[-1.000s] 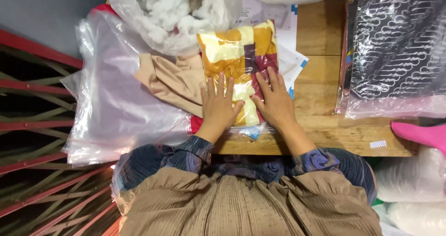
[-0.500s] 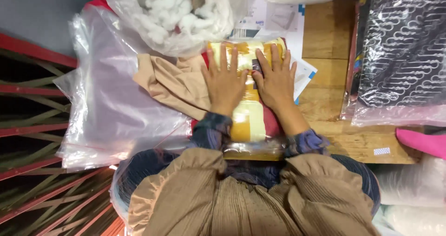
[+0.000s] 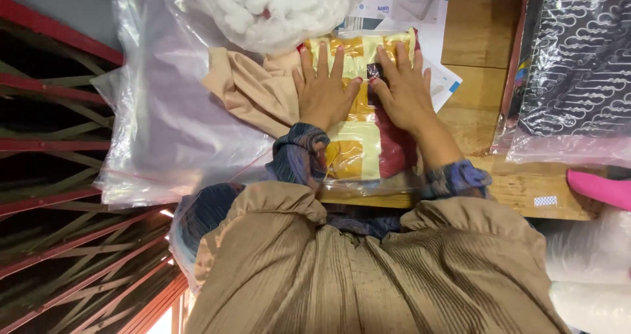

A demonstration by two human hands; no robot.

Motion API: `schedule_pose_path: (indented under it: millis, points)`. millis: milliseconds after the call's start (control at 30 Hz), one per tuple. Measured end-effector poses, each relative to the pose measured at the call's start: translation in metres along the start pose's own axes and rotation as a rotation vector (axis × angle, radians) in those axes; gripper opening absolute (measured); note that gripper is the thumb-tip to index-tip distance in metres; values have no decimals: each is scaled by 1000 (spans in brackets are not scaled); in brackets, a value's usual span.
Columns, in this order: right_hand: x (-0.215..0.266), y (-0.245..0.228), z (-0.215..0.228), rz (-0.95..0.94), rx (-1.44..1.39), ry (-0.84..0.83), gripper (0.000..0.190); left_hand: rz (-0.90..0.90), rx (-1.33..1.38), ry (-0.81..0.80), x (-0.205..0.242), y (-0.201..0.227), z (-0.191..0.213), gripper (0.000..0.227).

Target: Flattening and smoothing beige fabric inside a plastic bag for packaging, followed by folding fabric.

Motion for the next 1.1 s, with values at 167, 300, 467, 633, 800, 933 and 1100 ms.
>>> schedule_pose_path:
  millis: [167, 300, 467, 633, 800, 933, 1100]
  points:
    - [84, -17, 10, 41, 112, 76, 61, -122, 53, 2, 92, 18, 12, 68]
    - [109, 7, -47, 16, 283, 61, 65, -144, -41, -59, 124, 2, -26, 66]
    - [114, 4, -42, -27, 274, 1, 63, -91, 33, -155, 107, -13, -35, 64]
    - [148, -38, -15, 314, 175, 174, 50, 44, 430, 28, 115, -42, 0, 47]
    - [179, -86, -51, 757, 236, 320, 56, 126, 215, -248, 115, -89, -67, 46]
    - [166, -84, -48, 691, 224, 388, 44, 128, 366, -238, 112, -64, -52, 36]
    - [139, -54, -2, 336, -373, 81, 22, 155, 964, -195, 83, -28, -65, 20]
Point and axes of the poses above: each hand's wrist, its own x-axis away from the middle knuckle, its own z-axis out of the back of the hand, y = z × x, the point moved 5 cm from there along -x, towards the middle knuckle, and after that the axes turned 2 degrees about -z, right-handed, at the moved point
